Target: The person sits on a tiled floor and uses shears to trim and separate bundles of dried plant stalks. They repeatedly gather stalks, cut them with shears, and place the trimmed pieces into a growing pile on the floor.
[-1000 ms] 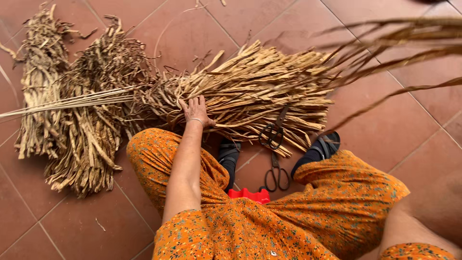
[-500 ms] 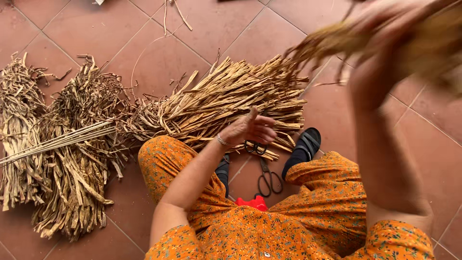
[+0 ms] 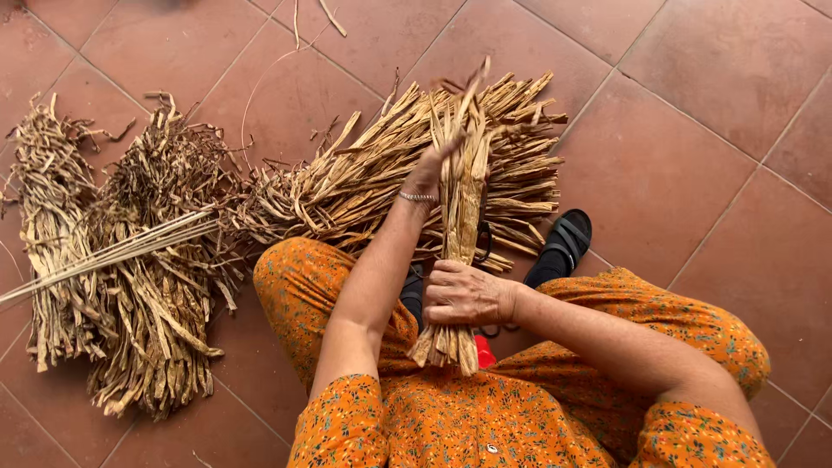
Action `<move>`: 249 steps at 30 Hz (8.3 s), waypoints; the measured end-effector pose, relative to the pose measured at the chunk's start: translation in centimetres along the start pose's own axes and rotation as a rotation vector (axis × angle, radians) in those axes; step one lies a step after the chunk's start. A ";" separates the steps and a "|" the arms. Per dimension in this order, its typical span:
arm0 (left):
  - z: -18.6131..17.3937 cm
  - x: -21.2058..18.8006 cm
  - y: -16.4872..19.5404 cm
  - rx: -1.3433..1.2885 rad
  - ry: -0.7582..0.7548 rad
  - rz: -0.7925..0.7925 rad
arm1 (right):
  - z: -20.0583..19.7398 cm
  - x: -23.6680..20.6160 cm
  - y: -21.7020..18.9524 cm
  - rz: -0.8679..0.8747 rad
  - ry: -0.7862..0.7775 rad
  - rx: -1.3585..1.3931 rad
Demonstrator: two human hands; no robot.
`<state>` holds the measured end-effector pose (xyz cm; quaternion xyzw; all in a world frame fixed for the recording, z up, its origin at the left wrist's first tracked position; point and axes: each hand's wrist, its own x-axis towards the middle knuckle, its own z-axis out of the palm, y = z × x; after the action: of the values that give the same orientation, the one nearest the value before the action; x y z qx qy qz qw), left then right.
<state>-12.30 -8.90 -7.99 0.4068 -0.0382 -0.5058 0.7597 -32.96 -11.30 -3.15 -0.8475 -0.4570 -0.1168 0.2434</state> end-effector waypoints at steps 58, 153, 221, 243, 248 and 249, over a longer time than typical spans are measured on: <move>-3.2 -3.7 13.3 1.028 -0.041 0.017 | -5.2 -12.2 13.9 0.955 1.846 0.813; 3.1 4.8 12.1 0.872 -0.041 0.347 | -1.1 -14.4 7.5 1.133 1.732 0.955; 7.3 -1.5 12.1 0.588 -0.129 0.253 | 1.6 -8.9 11.1 1.810 0.562 -0.078; 8.4 0.0 10.8 0.598 -0.095 0.187 | -1.7 -6.3 9.7 0.810 1.212 1.519; 8.6 -1.0 11.1 0.476 -0.176 0.138 | -1.0 -5.7 10.4 0.769 1.342 1.495; 8.5 -1.0 11.2 0.482 -0.171 0.128 | -0.8 -5.6 10.5 0.822 1.341 1.426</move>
<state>-8.52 -11.22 5.36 0.5289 -0.2471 -0.4656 0.6652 -27.33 -20.62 -8.05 -0.3607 0.1293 -0.1740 0.9071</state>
